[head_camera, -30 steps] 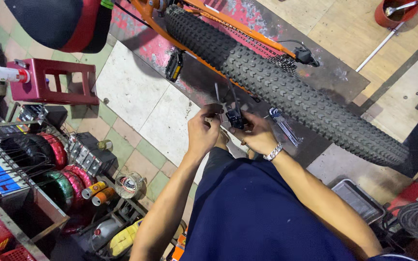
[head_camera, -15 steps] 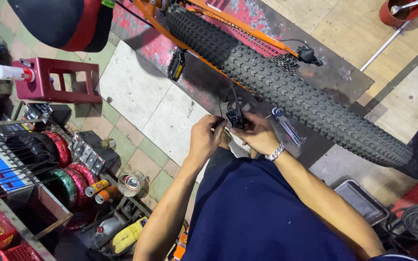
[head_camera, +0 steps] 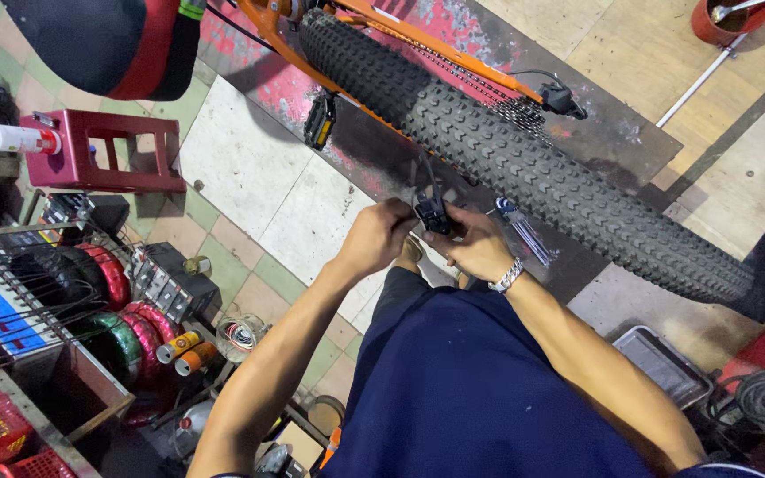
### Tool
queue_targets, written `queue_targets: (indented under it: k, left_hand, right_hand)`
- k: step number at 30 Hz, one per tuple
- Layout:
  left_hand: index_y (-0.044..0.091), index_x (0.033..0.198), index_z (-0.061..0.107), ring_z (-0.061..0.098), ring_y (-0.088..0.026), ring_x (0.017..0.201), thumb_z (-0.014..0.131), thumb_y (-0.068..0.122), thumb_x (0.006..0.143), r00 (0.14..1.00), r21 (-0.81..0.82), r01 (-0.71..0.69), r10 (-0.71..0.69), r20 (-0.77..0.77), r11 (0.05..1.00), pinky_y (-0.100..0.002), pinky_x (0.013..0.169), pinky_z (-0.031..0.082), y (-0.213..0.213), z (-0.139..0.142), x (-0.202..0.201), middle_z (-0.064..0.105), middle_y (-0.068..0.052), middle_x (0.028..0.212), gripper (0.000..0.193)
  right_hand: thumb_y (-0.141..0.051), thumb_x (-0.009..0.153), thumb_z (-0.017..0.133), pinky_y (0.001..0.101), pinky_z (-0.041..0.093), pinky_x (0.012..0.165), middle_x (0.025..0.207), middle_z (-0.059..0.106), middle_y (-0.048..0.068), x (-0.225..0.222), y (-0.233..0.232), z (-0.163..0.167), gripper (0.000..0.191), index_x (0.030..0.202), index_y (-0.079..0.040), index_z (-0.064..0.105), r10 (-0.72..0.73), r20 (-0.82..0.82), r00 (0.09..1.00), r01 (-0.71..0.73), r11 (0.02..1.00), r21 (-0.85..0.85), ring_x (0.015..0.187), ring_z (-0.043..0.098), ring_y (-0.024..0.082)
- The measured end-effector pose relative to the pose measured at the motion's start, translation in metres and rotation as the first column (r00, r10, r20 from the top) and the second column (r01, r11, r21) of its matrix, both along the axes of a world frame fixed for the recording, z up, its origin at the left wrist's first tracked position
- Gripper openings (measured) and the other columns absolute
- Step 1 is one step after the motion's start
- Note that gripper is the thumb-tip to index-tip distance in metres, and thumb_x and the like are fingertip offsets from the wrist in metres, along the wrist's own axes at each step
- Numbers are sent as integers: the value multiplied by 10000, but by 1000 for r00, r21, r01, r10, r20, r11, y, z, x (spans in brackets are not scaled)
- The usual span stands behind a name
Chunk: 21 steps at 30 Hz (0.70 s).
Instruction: The person uninstalls and works on the rear brake caliper and cable system of an orange bicycle, then adjustments are made near the rear cassette chain derailleur gears using a hex key tool.
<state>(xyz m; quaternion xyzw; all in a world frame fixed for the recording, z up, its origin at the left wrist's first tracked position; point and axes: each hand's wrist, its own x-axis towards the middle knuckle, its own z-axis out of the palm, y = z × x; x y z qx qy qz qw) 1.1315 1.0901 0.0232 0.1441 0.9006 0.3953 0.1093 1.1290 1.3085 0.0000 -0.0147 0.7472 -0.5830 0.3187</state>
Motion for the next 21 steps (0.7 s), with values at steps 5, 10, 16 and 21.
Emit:
queue_targets:
  k: [5, 10, 16, 21]
  left_hand:
    - [3, 1151, 686, 641, -320, 1027, 662, 59, 807, 883, -282, 223, -316, -348, 933, -394, 858, 566, -11, -8, 8, 644, -157, 1154, 349]
    - [-44, 1165, 656, 632, -292, 1038, 679, 167, 747, 643, -462, 250, -503, -577, 851, -383, 864, 563, -17, -9, 8, 629, -185, 1193, 469]
    - [-49, 1201, 660, 663, -317, 1010, 653, 85, 860, 923, -277, 30, -133, -362, 960, -378, 850, 566, 19, 3, 28, 639, -189, 1197, 366]
    - [-48, 984, 737, 700, -306, 738, 658, 135, 1012, 904, 35, -412, 403, 142, 911, -334, 663, 520, 37, 6, 40, 693, -175, 866, 202]
  right_hand:
    - [-295, 856, 790, 276, 554, 493, 761, 734, 39, 4, 2, -25, 485, 1252, -37, 681, -28, 96, 995, 36, 996, -78, 547, 678, 111]
    - [-245, 1024, 711, 270, 503, 551, 808, 685, 39, 1, -1, -59, 311, 1184, 19, 751, -166, 143, 976, 201, 940, -276, 672, 590, 73]
    - [-171, 949, 721, 264, 598, 635, 850, 747, 65, 2, -10, -65, 312, 1187, 28, 682, -326, 244, 914, 381, 895, -233, 713, 705, 110]
    - [-164, 965, 713, 263, 625, 664, 908, 767, 79, 6, -13, -58, 297, 1180, 39, 682, -337, 193, 921, 385, 860, -334, 772, 740, 129]
